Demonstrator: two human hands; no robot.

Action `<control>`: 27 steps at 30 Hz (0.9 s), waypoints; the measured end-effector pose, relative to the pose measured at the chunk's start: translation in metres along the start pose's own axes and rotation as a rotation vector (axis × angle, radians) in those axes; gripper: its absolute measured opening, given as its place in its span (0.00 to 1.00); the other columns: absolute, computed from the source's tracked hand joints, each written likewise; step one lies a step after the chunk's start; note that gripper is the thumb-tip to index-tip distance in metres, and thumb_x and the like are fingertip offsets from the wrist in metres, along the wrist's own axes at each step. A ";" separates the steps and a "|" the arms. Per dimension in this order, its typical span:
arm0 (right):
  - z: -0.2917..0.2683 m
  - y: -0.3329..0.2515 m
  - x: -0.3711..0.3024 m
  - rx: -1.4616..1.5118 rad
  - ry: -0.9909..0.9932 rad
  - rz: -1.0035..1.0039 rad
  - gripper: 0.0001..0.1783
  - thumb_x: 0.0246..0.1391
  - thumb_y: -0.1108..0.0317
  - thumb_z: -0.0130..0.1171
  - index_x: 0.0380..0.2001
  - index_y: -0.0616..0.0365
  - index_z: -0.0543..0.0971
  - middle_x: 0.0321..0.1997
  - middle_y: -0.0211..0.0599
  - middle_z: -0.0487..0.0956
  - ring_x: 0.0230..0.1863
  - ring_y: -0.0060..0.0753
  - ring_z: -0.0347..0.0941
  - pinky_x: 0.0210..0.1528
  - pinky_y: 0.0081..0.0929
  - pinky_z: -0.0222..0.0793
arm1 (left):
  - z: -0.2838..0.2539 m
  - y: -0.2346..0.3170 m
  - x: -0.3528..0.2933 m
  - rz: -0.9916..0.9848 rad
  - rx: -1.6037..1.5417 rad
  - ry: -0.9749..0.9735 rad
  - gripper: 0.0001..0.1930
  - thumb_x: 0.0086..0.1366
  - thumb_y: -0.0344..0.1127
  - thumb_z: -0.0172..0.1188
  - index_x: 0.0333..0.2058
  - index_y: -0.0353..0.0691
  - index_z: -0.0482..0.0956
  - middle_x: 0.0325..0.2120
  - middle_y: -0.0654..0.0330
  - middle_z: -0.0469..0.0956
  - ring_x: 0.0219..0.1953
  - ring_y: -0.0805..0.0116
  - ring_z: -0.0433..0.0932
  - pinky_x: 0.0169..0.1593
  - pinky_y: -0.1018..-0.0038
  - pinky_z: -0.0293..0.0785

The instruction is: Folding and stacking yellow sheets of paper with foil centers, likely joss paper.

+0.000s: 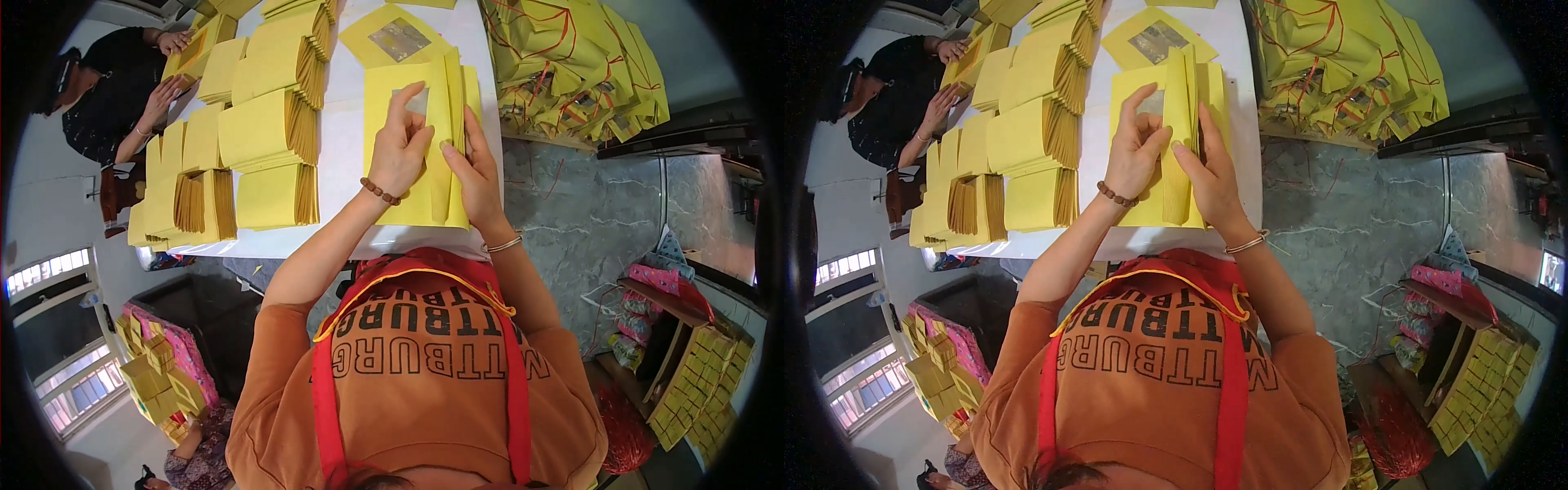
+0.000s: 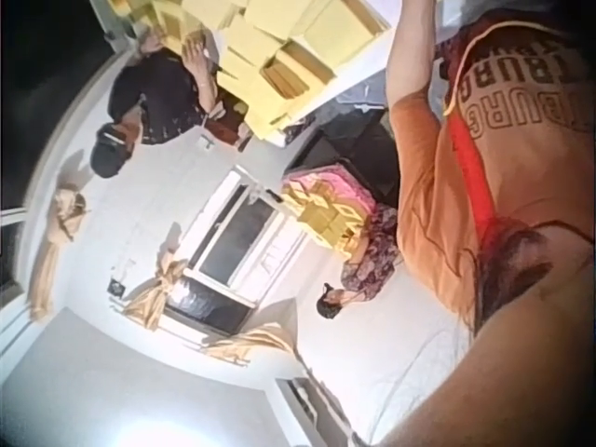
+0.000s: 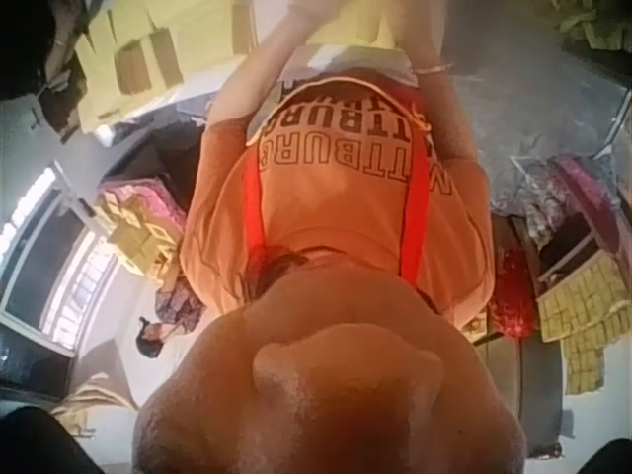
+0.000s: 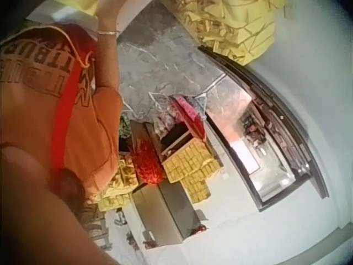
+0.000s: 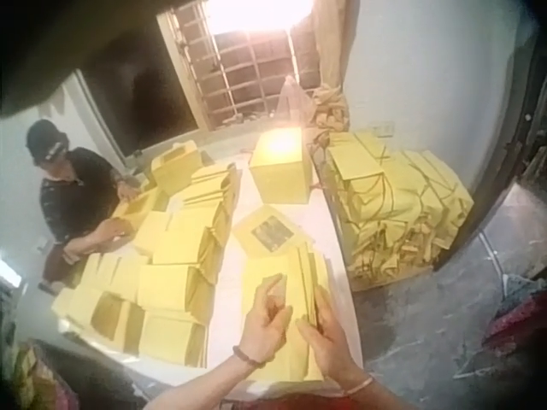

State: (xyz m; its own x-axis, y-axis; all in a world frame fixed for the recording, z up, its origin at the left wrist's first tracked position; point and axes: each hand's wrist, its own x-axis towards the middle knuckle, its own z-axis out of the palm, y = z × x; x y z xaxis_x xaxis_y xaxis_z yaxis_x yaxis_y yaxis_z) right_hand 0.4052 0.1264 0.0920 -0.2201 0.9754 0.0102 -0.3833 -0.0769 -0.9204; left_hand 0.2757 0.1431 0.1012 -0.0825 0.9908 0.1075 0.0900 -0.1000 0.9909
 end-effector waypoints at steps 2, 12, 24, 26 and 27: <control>0.000 0.002 -0.001 -0.013 0.015 0.001 0.36 0.56 0.72 0.50 0.63 0.69 0.47 0.64 0.44 0.56 0.63 0.29 0.53 0.62 0.23 0.49 | -0.005 0.001 0.001 -0.007 0.065 -0.074 0.11 0.59 0.28 0.52 0.41 0.35 0.75 0.24 0.62 0.72 0.23 0.77 0.68 0.27 0.79 0.65; -0.005 0.010 0.002 -0.256 -0.014 -0.090 0.36 0.53 0.72 0.52 0.62 0.69 0.50 0.65 0.48 0.55 0.66 0.35 0.50 0.65 0.27 0.46 | 0.001 0.007 0.010 -0.159 0.189 -0.172 0.17 0.59 0.40 0.61 0.41 0.34 0.75 0.22 0.68 0.71 0.24 0.82 0.65 0.27 0.84 0.63; 0.001 -0.005 -0.001 0.080 -0.038 -0.007 0.40 0.52 0.75 0.53 0.64 0.67 0.45 0.62 0.43 0.58 0.61 0.29 0.57 0.60 0.25 0.55 | -0.001 0.002 0.007 -0.238 -0.003 -0.171 0.13 0.61 0.36 0.58 0.41 0.35 0.74 0.22 0.69 0.69 0.24 0.83 0.65 0.27 0.84 0.63; 0.000 -0.003 -0.001 0.069 -0.038 -0.003 0.40 0.51 0.76 0.53 0.63 0.67 0.45 0.62 0.44 0.58 0.61 0.30 0.57 0.60 0.25 0.55 | -0.004 0.001 0.007 -0.246 0.043 -0.180 0.11 0.61 0.34 0.57 0.41 0.35 0.74 0.22 0.69 0.69 0.24 0.83 0.64 0.27 0.84 0.62; 0.000 -0.002 -0.001 0.058 -0.039 -0.001 0.40 0.51 0.76 0.54 0.63 0.67 0.45 0.62 0.44 0.57 0.61 0.30 0.57 0.60 0.25 0.55 | -0.005 0.001 0.008 -0.252 0.090 -0.187 0.10 0.62 0.33 0.55 0.41 0.36 0.74 0.22 0.69 0.69 0.24 0.83 0.64 0.27 0.84 0.61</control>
State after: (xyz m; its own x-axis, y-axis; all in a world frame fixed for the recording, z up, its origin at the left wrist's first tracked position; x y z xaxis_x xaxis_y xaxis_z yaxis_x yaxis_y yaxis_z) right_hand 0.4064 0.1253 0.0940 -0.2546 0.9667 0.0271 -0.4342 -0.0892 -0.8964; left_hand 0.2703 0.1500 0.1031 0.0696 0.9837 -0.1655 0.1781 0.1510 0.9724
